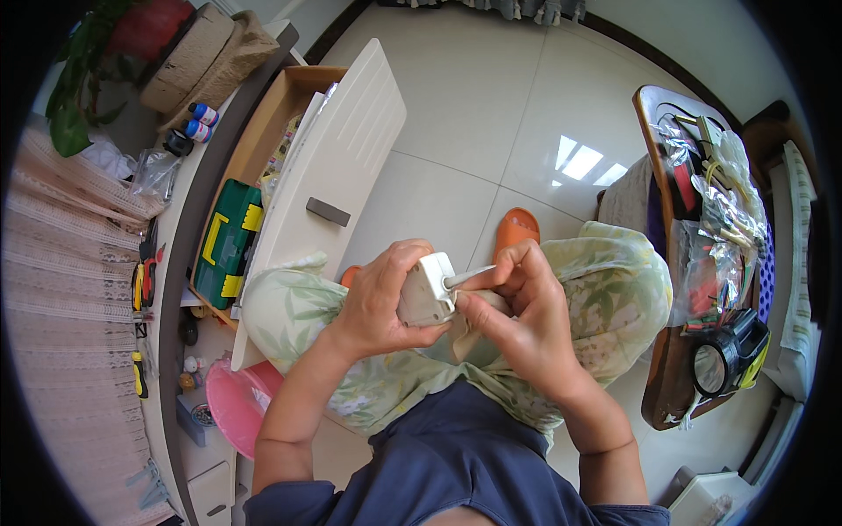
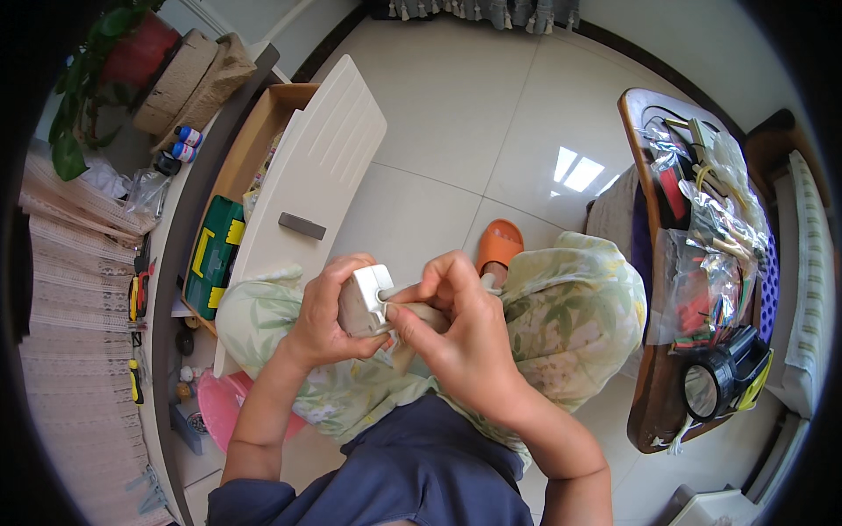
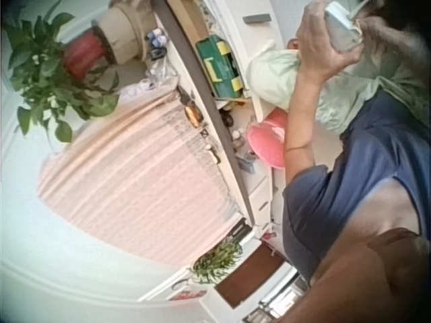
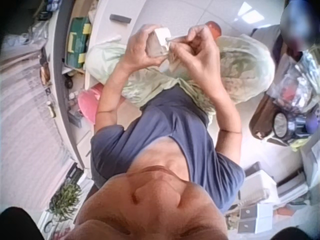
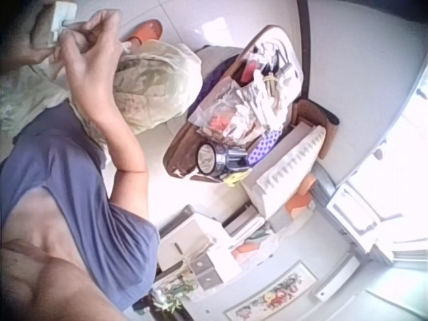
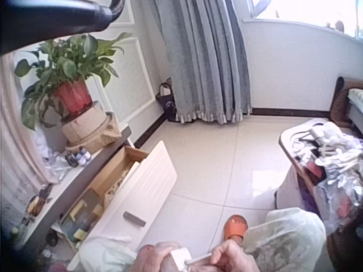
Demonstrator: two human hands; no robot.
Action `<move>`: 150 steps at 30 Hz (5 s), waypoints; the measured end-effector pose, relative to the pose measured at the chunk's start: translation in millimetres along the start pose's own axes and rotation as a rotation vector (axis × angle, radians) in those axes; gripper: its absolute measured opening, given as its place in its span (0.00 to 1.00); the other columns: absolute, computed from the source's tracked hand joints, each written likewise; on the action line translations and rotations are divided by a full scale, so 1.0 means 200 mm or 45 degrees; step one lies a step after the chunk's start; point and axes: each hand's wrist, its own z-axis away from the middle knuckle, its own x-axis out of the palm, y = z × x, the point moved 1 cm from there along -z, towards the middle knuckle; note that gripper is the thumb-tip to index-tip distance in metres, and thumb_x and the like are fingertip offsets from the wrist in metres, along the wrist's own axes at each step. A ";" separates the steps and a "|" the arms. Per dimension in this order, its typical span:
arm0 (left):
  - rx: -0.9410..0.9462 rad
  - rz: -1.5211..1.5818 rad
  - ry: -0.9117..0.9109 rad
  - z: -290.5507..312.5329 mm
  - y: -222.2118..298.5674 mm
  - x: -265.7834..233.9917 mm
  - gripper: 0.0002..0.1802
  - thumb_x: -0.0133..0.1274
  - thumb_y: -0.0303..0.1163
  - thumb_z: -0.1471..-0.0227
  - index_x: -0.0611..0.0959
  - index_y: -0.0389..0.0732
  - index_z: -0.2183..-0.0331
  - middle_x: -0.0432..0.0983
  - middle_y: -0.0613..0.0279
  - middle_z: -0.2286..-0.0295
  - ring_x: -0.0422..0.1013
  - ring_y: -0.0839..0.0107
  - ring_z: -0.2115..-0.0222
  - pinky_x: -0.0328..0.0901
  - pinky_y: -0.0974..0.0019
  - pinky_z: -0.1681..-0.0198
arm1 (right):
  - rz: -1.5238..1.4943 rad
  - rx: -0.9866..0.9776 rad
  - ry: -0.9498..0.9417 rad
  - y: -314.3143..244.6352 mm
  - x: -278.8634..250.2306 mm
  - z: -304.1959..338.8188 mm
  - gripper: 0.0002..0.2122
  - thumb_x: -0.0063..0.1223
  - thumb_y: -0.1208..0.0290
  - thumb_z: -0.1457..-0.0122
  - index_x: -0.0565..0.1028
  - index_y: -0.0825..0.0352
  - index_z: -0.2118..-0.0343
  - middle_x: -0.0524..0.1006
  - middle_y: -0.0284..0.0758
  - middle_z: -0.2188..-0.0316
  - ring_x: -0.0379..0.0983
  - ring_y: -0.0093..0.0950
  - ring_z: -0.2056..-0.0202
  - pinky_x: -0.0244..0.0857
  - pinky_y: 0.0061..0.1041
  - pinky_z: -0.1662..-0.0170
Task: The person disassembles a power strip, wipes the internal and external components with a cloth, and uses a screwdriver to reassemble the casing.
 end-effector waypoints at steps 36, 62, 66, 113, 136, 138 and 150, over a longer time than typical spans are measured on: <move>0.165 -0.086 0.128 0.02 0.00 -0.01 0.46 0.71 0.38 0.72 0.64 0.39 0.51 0.69 0.46 0.58 0.70 0.54 0.62 0.66 0.56 0.59 | 1.535 -1.137 -0.615 -0.10 -0.12 -0.02 0.07 0.51 0.76 0.58 0.66 0.66 0.76 0.70 0.34 0.73 0.68 0.29 0.70 0.64 0.27 0.67; 0.004 -0.063 0.307 0.00 0.00 -0.05 0.41 0.70 0.35 0.73 0.67 0.38 0.55 0.71 0.50 0.60 0.71 0.56 0.60 0.68 0.60 0.58 | -0.338 -0.011 0.039 -0.09 -0.25 0.01 0.12 0.57 0.83 0.48 0.66 0.68 0.63 0.74 0.34 0.62 0.72 0.21 0.62 0.67 0.20 0.57; 0.021 -0.277 0.230 -0.08 0.06 -0.09 0.40 0.69 0.34 0.75 0.71 0.36 0.56 0.72 0.51 0.61 0.72 0.55 0.62 0.69 0.60 0.59 | -0.219 -0.170 0.133 -0.21 -0.26 -0.01 0.18 0.56 0.85 0.48 0.64 0.71 0.56 0.74 0.38 0.59 0.73 0.25 0.58 0.68 0.23 0.53; -0.760 0.372 0.103 -0.35 -0.09 -0.50 0.40 0.55 0.56 0.60 0.71 0.33 0.54 0.73 0.58 0.67 0.71 0.75 0.71 0.66 0.73 0.69 | 0.358 0.279 -0.407 -0.18 -0.24 -0.82 0.20 0.41 0.52 0.36 0.78 0.65 0.60 0.77 0.29 0.69 0.69 0.17 0.64 0.63 0.22 0.57; -1.369 2.133 -0.146 -0.31 0.03 -0.43 0.32 0.30 0.52 0.44 0.63 0.38 0.47 0.70 0.41 0.72 0.68 0.59 0.84 0.68 0.61 0.83 | 0.384 0.086 -0.184 -0.13 -0.23 -0.87 0.19 0.41 0.55 0.35 0.77 0.66 0.56 0.78 0.32 0.68 0.72 0.19 0.67 0.66 0.22 0.62; -1.382 2.203 -0.174 -0.29 0.02 -0.42 0.33 0.30 0.54 0.43 0.62 0.39 0.46 0.69 0.40 0.71 0.68 0.58 0.84 0.69 0.60 0.83 | 0.372 0.035 -0.024 -0.11 -0.27 -0.88 0.20 0.42 0.55 0.36 0.78 0.68 0.61 0.77 0.30 0.74 0.68 0.17 0.72 0.65 0.21 0.66; -1.477 2.272 -0.260 -0.26 0.02 -0.40 0.35 0.30 0.57 0.44 0.61 0.41 0.45 0.68 0.41 0.71 0.68 0.61 0.84 0.67 0.62 0.84 | 0.249 -0.100 -0.475 -0.27 -0.10 -0.73 0.18 0.44 0.57 0.36 0.76 0.67 0.55 0.72 0.28 0.78 0.64 0.15 0.76 0.60 0.17 0.74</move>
